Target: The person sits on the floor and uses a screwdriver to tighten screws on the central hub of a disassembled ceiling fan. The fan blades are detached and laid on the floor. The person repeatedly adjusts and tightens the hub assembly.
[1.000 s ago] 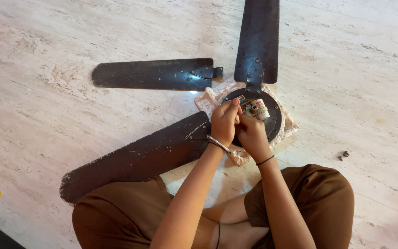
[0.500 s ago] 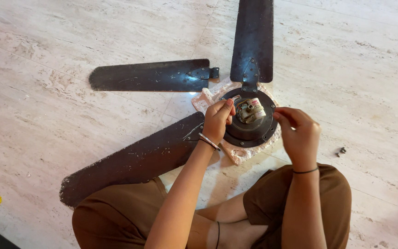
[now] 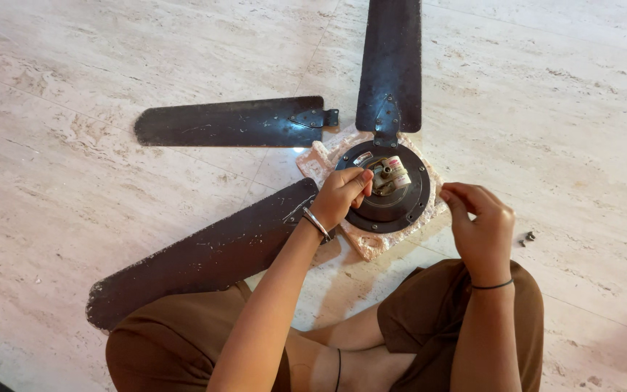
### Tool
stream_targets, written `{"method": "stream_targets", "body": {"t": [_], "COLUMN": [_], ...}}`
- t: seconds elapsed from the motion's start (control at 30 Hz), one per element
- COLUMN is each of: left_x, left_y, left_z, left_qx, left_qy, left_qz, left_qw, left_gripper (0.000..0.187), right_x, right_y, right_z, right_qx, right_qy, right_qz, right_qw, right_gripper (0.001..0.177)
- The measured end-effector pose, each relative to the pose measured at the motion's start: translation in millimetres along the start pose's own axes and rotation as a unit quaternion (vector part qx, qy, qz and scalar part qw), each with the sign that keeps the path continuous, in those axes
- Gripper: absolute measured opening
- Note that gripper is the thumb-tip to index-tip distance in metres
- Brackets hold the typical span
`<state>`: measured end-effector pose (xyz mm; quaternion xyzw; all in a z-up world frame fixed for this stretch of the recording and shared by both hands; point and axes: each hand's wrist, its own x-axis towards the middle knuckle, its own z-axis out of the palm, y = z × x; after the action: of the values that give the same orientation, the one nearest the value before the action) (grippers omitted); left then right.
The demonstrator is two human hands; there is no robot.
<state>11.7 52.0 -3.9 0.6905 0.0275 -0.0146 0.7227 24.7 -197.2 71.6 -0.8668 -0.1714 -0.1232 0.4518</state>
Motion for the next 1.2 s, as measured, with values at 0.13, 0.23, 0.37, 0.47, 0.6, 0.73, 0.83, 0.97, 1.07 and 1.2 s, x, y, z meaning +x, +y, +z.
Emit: {"method": "stream_targets", "body": {"t": [0.13, 0.23, 0.37, 0.47, 0.6, 0.73, 0.83, 0.97, 1.07, 1.2], "left_x": [0, 1, -8, -19, -64, -138, -172, -175, -169, -170], "left_y": [1, 3, 17, 33, 34, 4, -28, -66, -95, -123], "left_z": [-4, -8, 1, -1, -16, -31, -47, -67, -73, -72], "left_qx": [0.002, -0.007, 0.073, 0.044, 0.088, -0.030, -0.235, -0.333, -0.397, -0.478], "left_qy": [-0.033, -0.049, -0.037, 0.022, 0.178, 0.104, 0.142, 0.227, 0.269, 0.359], "left_qz": [-0.017, -0.011, -0.012, 0.028, 0.021, -0.292, -0.320, -0.267, -0.268, -0.259], "left_qw": [0.999, 0.999, 0.997, 0.998, 0.980, 0.950, 0.907, 0.875, 0.835, 0.759], "left_gripper": [0.049, 0.049, 0.047, 0.046, 0.048, 0.042, 0.032, 0.028, 0.026, 0.030], "right_x": [0, 1, 2, 2, 3, 6, -1, -33, -62, -85], "right_y": [-6, -8, -10, -4, 28, 71, 92, 88, 68, 45], "right_z": [5, 0, -7, -7, 1, 19, 46, 85, 115, 136], "right_qx": [0.029, 0.010, -0.021, -0.005, -0.053, -0.188, -0.223, -0.250, -0.303, -0.338], "right_qy": [-0.042, -0.040, -0.041, -0.039, -0.035, -0.127, -0.296, -0.403, -0.391, -0.328], "right_qz": [-0.027, -0.036, -0.044, -0.031, 0.020, 0.196, 0.296, 0.217, 0.134, 0.146], "right_qw": [0.998, 0.998, 0.998, 0.999, 0.998, 0.954, 0.881, 0.853, 0.859, 0.870], "right_gripper": [0.014, 0.013, 0.012, 0.013, 0.019, 0.044, 0.064, 0.072, 0.067, 0.058]}}
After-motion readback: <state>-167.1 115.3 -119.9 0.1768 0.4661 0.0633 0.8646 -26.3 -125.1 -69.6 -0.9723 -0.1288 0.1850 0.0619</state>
